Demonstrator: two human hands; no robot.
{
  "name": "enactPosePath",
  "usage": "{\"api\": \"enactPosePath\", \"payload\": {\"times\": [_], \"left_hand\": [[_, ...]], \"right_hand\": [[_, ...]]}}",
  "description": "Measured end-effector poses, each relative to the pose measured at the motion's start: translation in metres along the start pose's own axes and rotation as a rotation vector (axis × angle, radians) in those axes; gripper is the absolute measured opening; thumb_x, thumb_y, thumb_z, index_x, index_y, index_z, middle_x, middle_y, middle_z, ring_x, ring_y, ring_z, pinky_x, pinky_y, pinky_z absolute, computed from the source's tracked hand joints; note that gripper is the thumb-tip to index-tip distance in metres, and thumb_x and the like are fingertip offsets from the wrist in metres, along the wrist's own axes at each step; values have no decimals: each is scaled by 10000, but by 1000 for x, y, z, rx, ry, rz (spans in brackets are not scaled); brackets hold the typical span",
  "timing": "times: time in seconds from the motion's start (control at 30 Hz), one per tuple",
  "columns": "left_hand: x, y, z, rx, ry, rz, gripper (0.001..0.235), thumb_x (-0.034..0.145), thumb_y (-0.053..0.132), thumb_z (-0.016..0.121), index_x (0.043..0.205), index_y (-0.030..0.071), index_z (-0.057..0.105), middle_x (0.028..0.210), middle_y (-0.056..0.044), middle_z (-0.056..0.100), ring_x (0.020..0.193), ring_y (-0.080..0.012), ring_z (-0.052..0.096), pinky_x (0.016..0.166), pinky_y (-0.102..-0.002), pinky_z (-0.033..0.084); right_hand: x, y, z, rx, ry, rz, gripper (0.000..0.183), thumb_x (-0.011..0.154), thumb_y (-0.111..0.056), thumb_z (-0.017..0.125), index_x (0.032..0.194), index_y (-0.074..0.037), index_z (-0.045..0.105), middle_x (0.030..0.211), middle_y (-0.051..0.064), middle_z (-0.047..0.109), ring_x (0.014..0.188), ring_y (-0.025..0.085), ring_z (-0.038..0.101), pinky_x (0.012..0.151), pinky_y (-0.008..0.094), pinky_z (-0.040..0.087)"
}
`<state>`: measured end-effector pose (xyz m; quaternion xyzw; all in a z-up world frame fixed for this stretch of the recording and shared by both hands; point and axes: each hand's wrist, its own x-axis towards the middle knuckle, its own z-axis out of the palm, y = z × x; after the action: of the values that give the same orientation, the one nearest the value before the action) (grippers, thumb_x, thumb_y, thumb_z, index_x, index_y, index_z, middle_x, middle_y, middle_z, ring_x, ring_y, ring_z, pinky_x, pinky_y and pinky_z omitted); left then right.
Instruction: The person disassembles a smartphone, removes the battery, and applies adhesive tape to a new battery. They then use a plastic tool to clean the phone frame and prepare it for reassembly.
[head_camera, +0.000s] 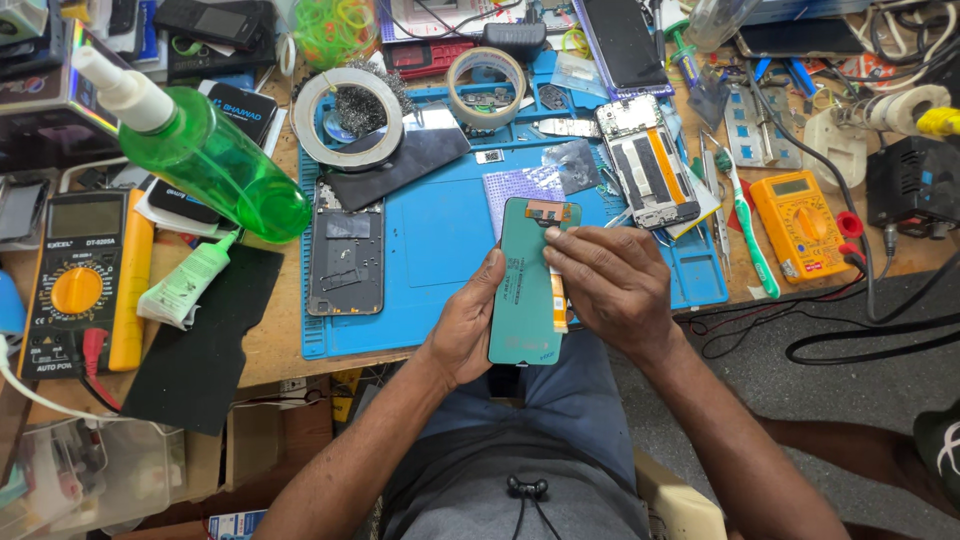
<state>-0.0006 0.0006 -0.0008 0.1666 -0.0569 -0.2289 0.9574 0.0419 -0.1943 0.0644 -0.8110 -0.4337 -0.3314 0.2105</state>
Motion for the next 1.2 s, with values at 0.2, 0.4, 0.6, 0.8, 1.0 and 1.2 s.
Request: {"api": "enactPosePath", "payload": {"times": [0.2,0.4,0.6,0.8,1.0,1.2], "left_hand": [[0,0,-2,-6,-60,13,480,1202,369,319,1536,39,419,1340,-170,626,1166,-234,695,942,-382,619],[0,6,16,118,-51,-18,584,1134,437,308,1590,73,332,1452,-202,559,1300,-271,612,1030,-432,581],[-2,8,36,367,-91,10,644,1112,488,303,1618,90,284,1477,-245,522,1364,-329,559,1120,-488,514],[-2,9,34,353,-113,-9,632,1116,477,295,1615,91,260,1481,-247,519,1375,-360,558,1137,-491,511],[0,8,37,433,-85,12,662,1094,502,295,1619,103,237,1471,-237,522,1347,-355,566,1114,-491,521],[-5,18,58,792,-24,171,570,1099,473,387,1512,81,396,1314,-138,633,1201,-192,644,1010,-361,563]], "right_hand": [[-15,-8,0,-20,-3,-28,248,874,-76,821,1116,-97,772,1213,28,750,1108,180,684,925,348,494],[-4,-15,-26,222,54,41,395,780,-343,786,1073,-84,731,1142,61,733,1064,211,684,883,386,513],[39,16,-24,555,-29,750,147,989,-162,734,1073,-53,787,971,60,771,892,117,716,804,270,559],[45,29,-7,701,-204,811,184,824,-159,853,955,-43,794,841,32,775,724,80,661,638,247,530],[35,23,-4,1010,-170,911,346,764,-99,848,1072,-10,720,918,32,763,783,48,698,646,220,568],[29,22,-14,1206,-89,968,267,832,-46,855,1046,61,737,903,124,773,766,107,691,682,236,552]]}}
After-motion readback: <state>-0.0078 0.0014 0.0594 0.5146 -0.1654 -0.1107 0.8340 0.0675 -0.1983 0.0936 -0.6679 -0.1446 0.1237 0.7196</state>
